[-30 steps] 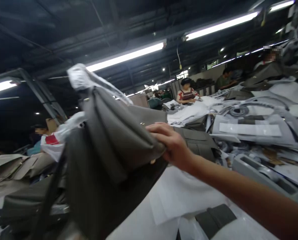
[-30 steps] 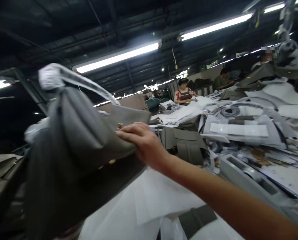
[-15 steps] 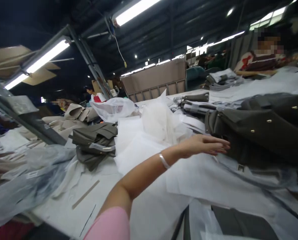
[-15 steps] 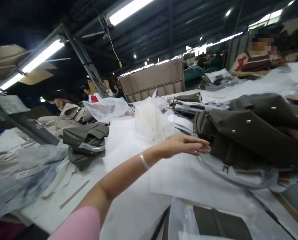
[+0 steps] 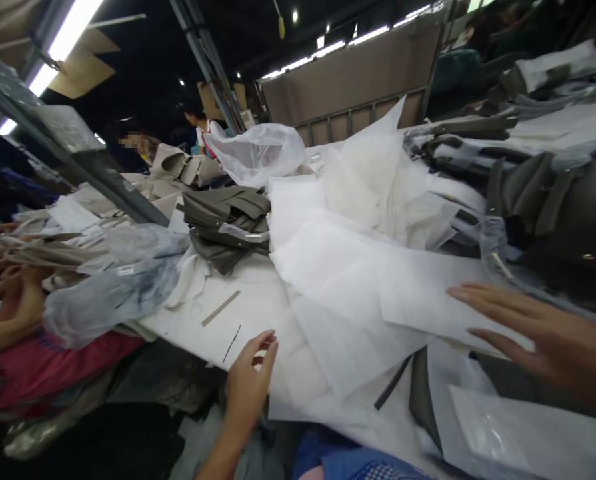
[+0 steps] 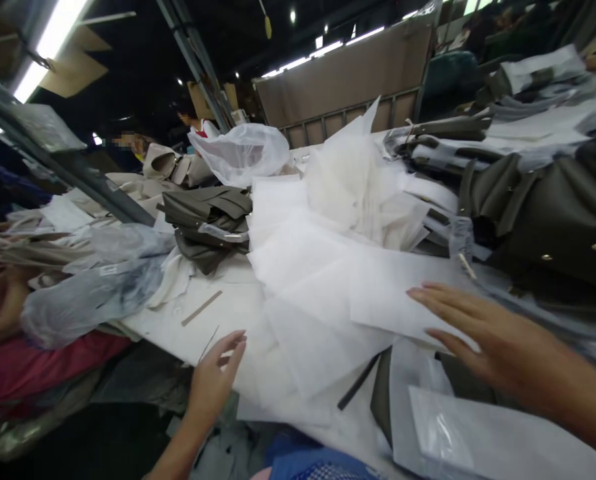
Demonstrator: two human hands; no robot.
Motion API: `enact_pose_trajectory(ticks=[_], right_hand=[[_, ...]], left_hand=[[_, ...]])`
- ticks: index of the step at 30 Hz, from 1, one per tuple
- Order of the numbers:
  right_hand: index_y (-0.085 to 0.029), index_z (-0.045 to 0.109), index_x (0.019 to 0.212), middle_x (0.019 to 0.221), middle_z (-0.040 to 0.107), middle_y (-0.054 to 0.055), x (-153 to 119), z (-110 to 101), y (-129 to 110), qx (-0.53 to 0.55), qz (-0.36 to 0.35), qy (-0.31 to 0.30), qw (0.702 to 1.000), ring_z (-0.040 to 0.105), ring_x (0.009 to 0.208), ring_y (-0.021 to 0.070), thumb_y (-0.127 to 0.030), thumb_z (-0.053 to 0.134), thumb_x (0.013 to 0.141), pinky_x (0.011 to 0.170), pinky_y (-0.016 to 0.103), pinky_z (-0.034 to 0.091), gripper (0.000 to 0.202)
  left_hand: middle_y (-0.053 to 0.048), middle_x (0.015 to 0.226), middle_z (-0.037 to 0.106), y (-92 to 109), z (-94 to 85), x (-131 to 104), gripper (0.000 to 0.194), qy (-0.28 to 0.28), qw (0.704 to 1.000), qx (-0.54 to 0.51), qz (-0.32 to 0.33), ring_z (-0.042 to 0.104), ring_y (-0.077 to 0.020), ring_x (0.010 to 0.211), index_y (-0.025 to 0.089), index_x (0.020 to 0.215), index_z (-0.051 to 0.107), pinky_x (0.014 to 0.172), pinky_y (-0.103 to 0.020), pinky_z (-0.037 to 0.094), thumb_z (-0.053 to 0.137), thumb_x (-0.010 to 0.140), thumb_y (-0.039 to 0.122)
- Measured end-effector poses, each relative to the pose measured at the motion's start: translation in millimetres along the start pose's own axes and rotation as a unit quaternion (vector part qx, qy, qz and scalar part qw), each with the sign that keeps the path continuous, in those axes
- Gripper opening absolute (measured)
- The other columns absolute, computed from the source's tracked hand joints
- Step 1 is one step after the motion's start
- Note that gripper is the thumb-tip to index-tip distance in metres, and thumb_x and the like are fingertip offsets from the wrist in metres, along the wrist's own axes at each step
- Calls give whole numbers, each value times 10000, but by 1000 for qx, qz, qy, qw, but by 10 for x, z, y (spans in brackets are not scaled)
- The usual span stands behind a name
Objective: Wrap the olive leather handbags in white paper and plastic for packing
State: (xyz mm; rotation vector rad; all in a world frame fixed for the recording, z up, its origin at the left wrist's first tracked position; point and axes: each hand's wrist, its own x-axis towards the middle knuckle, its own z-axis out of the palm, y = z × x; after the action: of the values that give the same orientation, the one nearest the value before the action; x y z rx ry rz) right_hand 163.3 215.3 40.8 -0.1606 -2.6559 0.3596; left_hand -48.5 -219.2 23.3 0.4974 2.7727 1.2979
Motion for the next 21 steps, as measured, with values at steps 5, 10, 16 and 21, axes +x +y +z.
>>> enact_pose_trajectory(ticks=[5, 10, 16, 21], right_hand=[[-281, 336, 1558, 1553, 421, 89, -141, 690, 121, -17, -68, -87, 994, 472, 1372, 325, -344, 543, 836, 1083, 535, 462, 754], [-231, 383, 1537, 1590, 349, 129, 12, 804, 263, -27, -18, -116, 993, 358, 1445, 346, -365, 607, 782, 1146, 554, 358, 798], [-175, 387, 1530, 1605, 314, 145, 138, 970, 350, -36, 2, -86, 996, 401, 1427, 299, -318, 474, 906, 1167, 458, 368, 646], [-200, 485, 1461, 1475, 526, 98, 248, 883, 309, -34, 9, -64, 997, 515, 1347, 220, -237, 336, 974, 1197, 367, 354, 510]], left_hand=[[-172, 1624, 249, -259, 267, -547, 879, -26, 970, 167, 173, 269, -382, 1479, 235, 1556, 283, 1128, -611, 368, 666, 849, 590], [-197, 1658, -20, -435, 490, -624, 1133, -104, 916, 235, 307, 69, -469, 1499, 267, 1576, 225, 1117, -728, 264, 767, 673, 684], [-181, 1656, 79, -580, 495, -261, 1036, -199, 876, 232, 374, 102, -428, 1508, 299, 1572, 237, 1135, -703, 257, 641, 731, 749], [-142, 1641, 207, -581, 493, 196, 754, -180, 883, 251, 353, 131, -350, 1518, 307, 1512, 374, 1168, -627, 293, 718, 856, 448]])
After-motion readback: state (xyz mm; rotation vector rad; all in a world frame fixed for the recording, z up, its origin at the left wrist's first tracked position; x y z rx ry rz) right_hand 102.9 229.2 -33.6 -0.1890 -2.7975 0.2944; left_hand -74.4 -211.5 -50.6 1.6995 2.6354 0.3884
